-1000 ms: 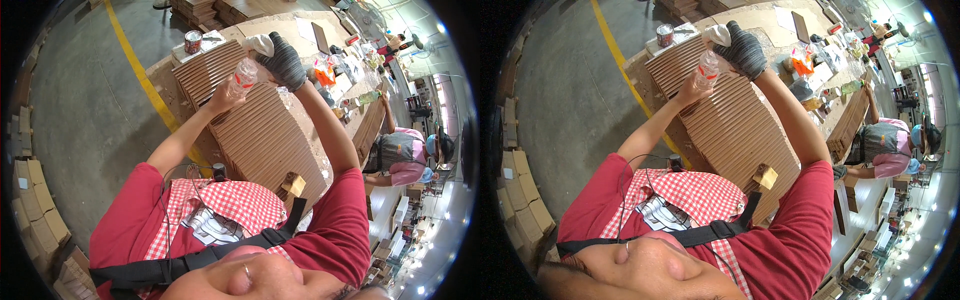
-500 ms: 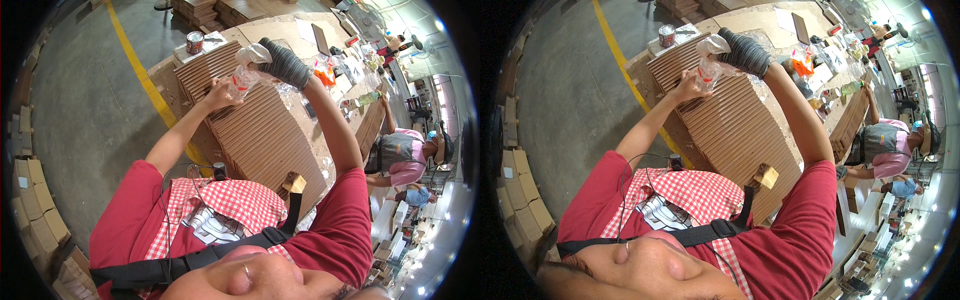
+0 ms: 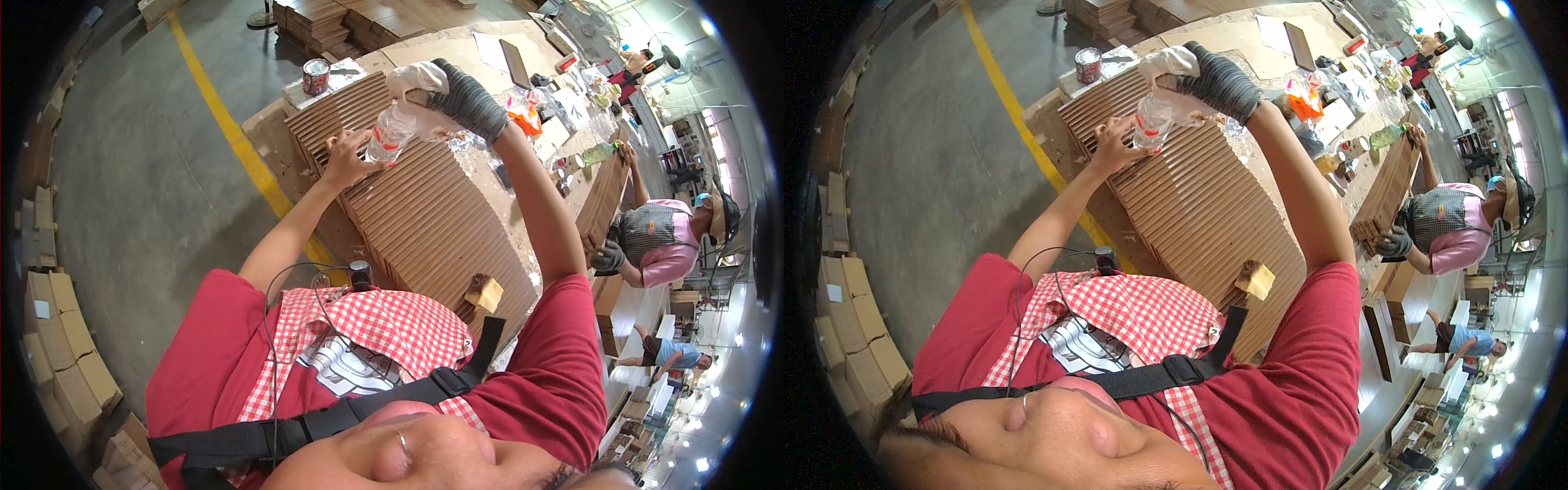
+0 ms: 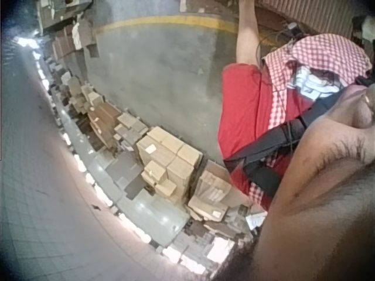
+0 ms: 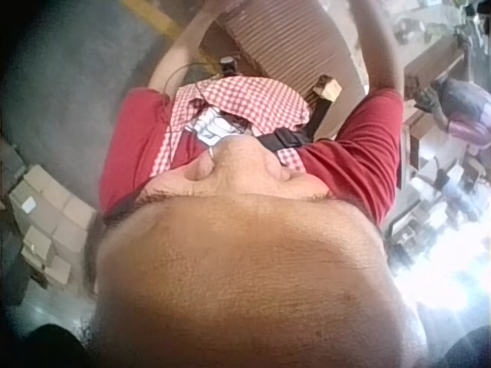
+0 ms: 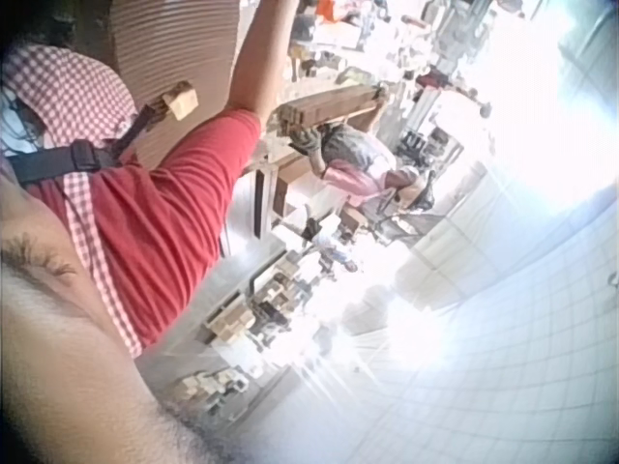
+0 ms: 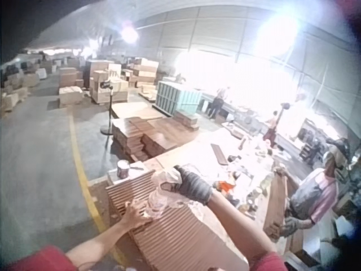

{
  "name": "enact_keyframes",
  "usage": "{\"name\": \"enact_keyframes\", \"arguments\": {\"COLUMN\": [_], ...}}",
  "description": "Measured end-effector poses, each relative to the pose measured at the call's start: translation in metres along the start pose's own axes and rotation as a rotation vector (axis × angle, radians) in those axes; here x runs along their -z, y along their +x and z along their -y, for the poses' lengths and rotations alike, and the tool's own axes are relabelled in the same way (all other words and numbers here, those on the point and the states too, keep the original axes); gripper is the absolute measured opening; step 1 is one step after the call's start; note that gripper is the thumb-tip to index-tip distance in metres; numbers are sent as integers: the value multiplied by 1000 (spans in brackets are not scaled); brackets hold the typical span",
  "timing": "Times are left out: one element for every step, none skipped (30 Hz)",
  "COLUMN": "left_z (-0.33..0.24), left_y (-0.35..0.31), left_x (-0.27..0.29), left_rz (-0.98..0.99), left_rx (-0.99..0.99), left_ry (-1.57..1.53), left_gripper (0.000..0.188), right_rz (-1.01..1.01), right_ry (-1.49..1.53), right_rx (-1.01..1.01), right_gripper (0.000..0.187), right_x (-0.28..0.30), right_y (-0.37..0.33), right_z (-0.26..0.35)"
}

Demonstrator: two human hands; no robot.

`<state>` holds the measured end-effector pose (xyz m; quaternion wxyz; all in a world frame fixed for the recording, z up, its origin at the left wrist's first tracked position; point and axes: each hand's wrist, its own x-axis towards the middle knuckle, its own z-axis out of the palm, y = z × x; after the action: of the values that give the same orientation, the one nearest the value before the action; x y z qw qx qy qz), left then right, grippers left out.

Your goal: The person uses a small sponge to apply a liquid into the grooves of a wooden panel and then wipes the surface with a white cloth using liquid from a bottle.

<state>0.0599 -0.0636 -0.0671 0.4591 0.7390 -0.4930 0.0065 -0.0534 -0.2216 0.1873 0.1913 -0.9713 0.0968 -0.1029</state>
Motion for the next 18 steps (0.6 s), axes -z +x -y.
{"name": "enact_keyframes", "arguments": {"left_z": [2,4,5,6,8,9,10,11,12,13,13,13,13,12,12,11,10,10], "left_y": [1,1,2,2,2,2,2,2,3,4,4,5,5,4,4,4,4,4], "left_x": [-2,-4,-5,-8,-10,-12,-14,-15,-16,-17,-17,-17,-16,-16,-14,-13,-11,-12], "left_rz": [5,3,2,-7,-15,-19,-23,-28,-6,18,57,41,43,74,91,79,63,46], "left_rx": [2,1,2,2,2,-1,-4,-7,-1,5,28,22,34,63,76,70,59,48], "left_ry": [1,-3,-3,-9,-15,-17,-19,-18,-15,-8,2,-6,-12,-14,-17,-26,-29,-36], "left_gripper": [89,90,90,90,90,90,90,90,91,92,92,93,94,94,95,95,94,94], "right_rz": [-29,-61,-97,-139,-122,-142,-187,-235,-242,-249,-254,-261,-246,-222,-150,-98,-108,-43], "right_ry": [8,52,84,126,148,322,291,253,247,242,247,122,81,33,-62,-151,-209,-346], "right_rx": [-16,-34,-63,-41,-150,-239,-235,-244,-299,-355,-378,-525,-442,-460,-456,-459,-602,-626], "right_gripper": [57,56,55,54,57,63,64,65,67,69,70,71,71,71,72,72,71,71], "right_x": [1,3,6,9,14,14,16,16,15,13,13,5,-4,-10,-17,-24,-39,-52], "right_y": [-1,-4,-8,-13,-17,-24,-32,-42,-54,-68,-80,-88,-99,-110,-126,-143,-150,-157], "right_z": [-5,-11,-17,-23,-30,-37,-43,-50,-57,-62,-68,-71,-73,-73,-71,-67,-63,-61]}}
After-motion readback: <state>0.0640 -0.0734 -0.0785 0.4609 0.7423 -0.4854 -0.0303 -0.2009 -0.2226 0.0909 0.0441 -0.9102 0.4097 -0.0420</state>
